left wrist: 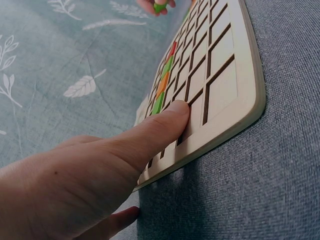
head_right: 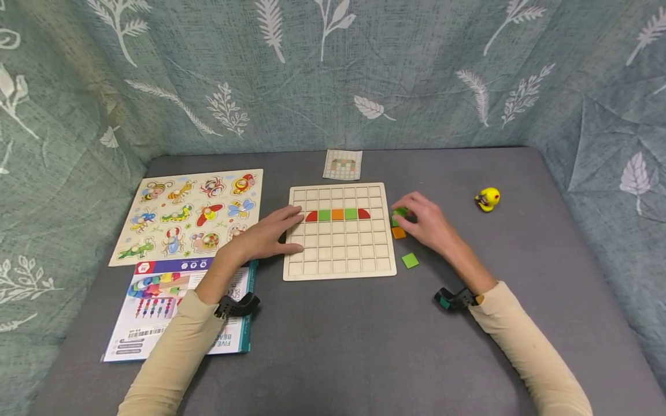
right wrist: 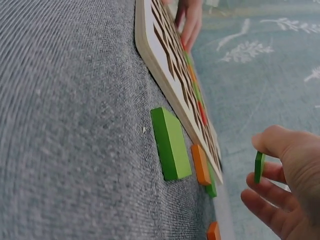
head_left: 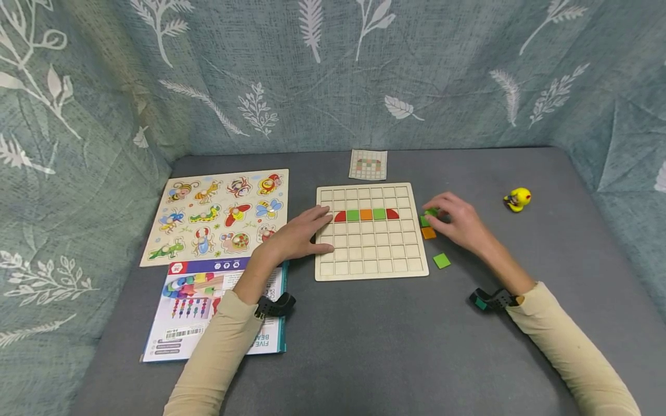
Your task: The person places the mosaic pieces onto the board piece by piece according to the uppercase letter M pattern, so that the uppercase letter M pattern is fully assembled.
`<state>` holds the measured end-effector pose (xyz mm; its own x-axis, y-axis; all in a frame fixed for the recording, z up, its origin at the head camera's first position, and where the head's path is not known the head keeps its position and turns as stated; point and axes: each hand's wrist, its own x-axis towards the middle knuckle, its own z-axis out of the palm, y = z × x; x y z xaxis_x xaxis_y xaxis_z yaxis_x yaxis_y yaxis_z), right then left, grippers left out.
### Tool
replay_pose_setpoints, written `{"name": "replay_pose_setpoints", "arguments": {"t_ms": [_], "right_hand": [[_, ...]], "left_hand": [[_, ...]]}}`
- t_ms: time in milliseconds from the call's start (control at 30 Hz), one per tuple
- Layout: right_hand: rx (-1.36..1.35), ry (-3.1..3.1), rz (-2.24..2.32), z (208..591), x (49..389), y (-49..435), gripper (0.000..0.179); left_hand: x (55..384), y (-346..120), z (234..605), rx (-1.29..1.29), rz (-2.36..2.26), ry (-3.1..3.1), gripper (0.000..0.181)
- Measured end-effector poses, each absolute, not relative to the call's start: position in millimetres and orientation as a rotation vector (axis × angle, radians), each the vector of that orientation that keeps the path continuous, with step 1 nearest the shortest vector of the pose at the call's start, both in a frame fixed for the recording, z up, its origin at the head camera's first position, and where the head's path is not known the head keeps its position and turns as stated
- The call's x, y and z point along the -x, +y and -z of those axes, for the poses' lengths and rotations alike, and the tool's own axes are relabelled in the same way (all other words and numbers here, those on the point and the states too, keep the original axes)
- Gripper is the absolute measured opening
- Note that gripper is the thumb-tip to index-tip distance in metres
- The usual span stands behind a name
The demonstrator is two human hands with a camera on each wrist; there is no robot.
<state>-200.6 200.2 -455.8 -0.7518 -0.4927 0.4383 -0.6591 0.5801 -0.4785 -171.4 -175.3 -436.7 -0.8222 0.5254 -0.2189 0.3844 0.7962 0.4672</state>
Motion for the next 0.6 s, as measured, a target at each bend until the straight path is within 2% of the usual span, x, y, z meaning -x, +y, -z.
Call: {"name": "replay_pose_setpoints", "arguments": {"t_ms": [600], "right_hand": [[-0.869, -2.662, -0.91, 452.6, 198.9, 193.5, 0.021]], "left_hand": [[170.6, -175.3, 437.1, -0.704, -0.592, 2.652, 0.08]]}}
